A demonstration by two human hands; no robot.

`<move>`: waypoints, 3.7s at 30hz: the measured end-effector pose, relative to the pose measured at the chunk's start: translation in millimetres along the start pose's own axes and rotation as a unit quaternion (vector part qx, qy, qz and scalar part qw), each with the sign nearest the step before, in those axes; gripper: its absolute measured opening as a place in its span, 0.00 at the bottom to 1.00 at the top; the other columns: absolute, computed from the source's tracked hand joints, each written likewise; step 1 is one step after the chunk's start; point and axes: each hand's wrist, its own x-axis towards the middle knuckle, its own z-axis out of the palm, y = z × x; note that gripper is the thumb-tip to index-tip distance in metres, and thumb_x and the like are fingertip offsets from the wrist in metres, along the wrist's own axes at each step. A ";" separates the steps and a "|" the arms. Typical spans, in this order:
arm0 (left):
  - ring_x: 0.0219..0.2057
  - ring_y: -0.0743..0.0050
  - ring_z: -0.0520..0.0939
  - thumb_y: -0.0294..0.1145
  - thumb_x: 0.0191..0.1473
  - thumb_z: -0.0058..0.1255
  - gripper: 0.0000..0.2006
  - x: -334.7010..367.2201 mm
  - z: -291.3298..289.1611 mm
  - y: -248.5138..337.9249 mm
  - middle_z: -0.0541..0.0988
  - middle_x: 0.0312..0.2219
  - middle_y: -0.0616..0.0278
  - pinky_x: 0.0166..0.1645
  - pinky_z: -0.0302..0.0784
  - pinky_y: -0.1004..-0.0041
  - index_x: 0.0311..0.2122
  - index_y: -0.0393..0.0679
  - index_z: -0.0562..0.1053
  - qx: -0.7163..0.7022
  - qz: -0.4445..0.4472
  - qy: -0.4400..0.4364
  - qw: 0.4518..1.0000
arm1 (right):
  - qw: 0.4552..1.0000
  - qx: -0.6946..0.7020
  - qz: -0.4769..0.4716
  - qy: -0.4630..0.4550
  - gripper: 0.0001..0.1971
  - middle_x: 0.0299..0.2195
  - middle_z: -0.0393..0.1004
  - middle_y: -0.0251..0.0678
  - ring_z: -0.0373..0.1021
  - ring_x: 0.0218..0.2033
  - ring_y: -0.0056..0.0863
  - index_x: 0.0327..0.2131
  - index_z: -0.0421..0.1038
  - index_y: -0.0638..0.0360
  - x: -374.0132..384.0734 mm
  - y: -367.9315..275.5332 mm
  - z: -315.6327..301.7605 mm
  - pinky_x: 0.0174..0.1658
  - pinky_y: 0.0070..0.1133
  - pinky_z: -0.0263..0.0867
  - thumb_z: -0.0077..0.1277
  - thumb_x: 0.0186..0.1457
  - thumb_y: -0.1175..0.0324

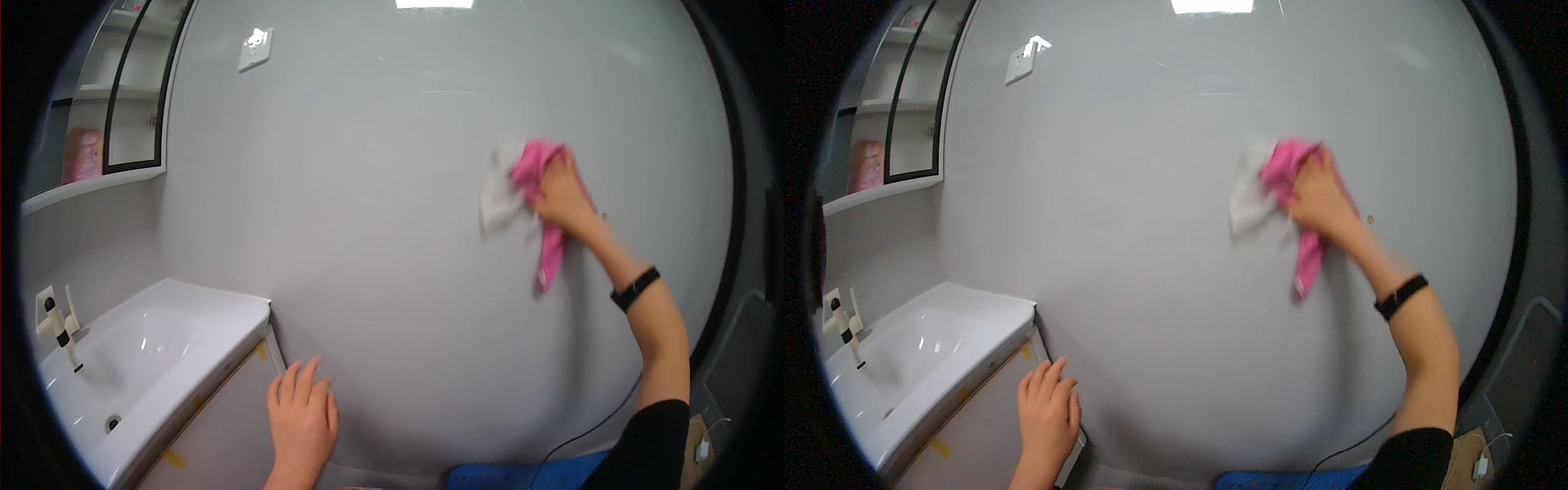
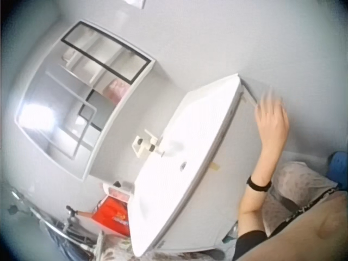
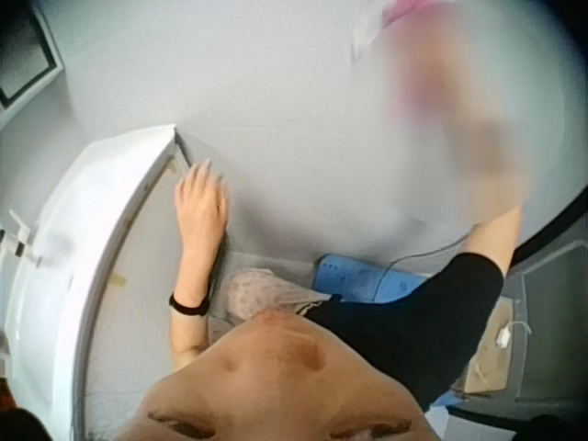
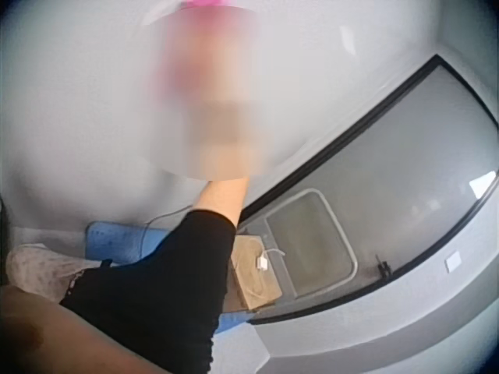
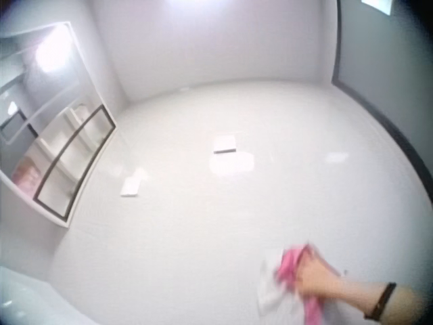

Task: The person is wiping down the sink and the adjacent wall using a pink cloth.

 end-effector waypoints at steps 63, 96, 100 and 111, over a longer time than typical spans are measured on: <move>0.53 0.55 0.70 0.33 0.46 0.57 0.12 -5.5 41.4 48.5 0.71 0.50 0.57 0.54 0.65 0.50 0.37 0.42 0.73 0.049 0.081 -0.073 0.993 | 0.968 0.054 -0.243 0.038 0.17 0.38 0.75 0.36 0.62 0.49 0.40 0.36 0.77 0.52 148.0 -183.5 9.9 0.61 0.45 0.43 0.50 0.46 0.54; 0.49 0.53 0.72 0.30 0.47 0.55 0.07 -9.8 0.9 40.2 0.73 0.47 0.53 0.51 0.67 0.51 0.32 0.39 0.72 0.075 0.068 -0.028 0.995 | 0.973 0.042 0.018 0.228 0.22 0.54 0.64 0.40 0.52 0.60 0.43 0.51 0.67 0.57 234.8 -150.0 -10.2 0.62 0.54 0.37 0.43 0.54 0.60; 0.48 0.52 0.73 0.26 0.45 0.55 0.07 61.2 3.7 41.1 0.74 0.45 0.52 0.50 0.70 0.58 0.31 0.38 0.72 0.004 0.143 0.098 0.985 | 0.996 0.085 -0.015 0.035 0.29 0.58 0.60 0.41 0.49 0.63 0.44 0.55 0.64 0.55 228.2 -162.6 -8.7 0.61 0.58 0.23 0.38 0.58 0.45; 0.44 0.49 0.71 0.20 0.48 0.47 0.09 309.7 55.4 29.4 0.70 0.39 0.50 0.49 0.69 0.59 0.37 0.36 0.67 -0.082 0.203 0.288 0.932 | 0.907 0.386 -0.049 -0.159 0.30 0.58 0.61 0.47 0.51 0.63 0.48 0.58 0.62 0.44 247.3 -118.4 -11.5 0.65 0.41 0.21 0.19 0.63 0.43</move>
